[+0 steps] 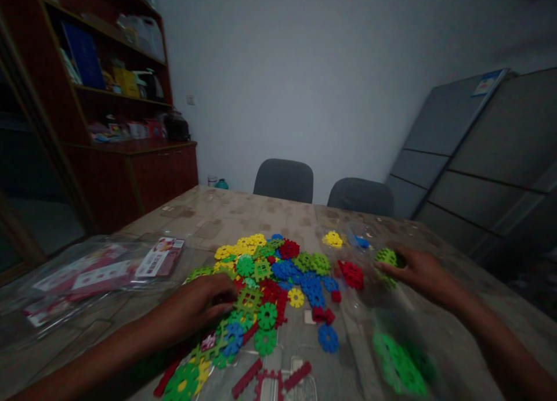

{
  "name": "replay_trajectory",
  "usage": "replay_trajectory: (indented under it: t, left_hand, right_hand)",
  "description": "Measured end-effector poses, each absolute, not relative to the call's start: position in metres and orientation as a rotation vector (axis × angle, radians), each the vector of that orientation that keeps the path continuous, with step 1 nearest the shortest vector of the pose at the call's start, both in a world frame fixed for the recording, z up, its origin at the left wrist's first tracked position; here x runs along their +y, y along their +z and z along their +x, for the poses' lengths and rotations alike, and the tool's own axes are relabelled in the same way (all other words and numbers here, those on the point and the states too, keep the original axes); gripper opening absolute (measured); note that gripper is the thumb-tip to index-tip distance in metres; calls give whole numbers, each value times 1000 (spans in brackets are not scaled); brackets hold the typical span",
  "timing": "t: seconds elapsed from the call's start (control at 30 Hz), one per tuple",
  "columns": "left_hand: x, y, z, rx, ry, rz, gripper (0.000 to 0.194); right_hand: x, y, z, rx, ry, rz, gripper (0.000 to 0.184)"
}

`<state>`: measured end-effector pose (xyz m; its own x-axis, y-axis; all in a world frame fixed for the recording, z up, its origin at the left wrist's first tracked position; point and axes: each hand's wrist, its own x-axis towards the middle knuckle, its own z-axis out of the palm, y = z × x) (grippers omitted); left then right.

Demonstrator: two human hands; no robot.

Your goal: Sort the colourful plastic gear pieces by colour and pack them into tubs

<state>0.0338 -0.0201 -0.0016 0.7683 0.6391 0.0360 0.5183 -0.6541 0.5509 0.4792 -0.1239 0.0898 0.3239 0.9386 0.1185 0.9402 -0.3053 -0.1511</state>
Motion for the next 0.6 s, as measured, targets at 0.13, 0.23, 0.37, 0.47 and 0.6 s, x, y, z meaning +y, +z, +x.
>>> replay_trajectory:
  t: [0.13, 0.23, 0.37, 0.47, 0.6]
  left_hand:
    - [-21, -2, 33, 876, 320, 2441, 14]
    - [-21, -1, 33, 860, 310, 2437, 14]
    - [-21, -2, 33, 864, 293, 2447, 14]
    - [-21, -2, 33, 856, 305, 2453, 14]
    - [-20, -4, 34, 828, 314, 2457, 11]
  right_hand:
    - [-132, 72, 517, -1577, 54, -2566, 33]
    - [-134, 61, 519, -1535, 180, -2642, 36]
    - [-128, 55, 518, -1507, 339, -2717, 50]
    - [-121, 52, 521, -1483, 384, -2766, 54]
    - [-113, 43, 520, -1440, 420, -2850, 45]
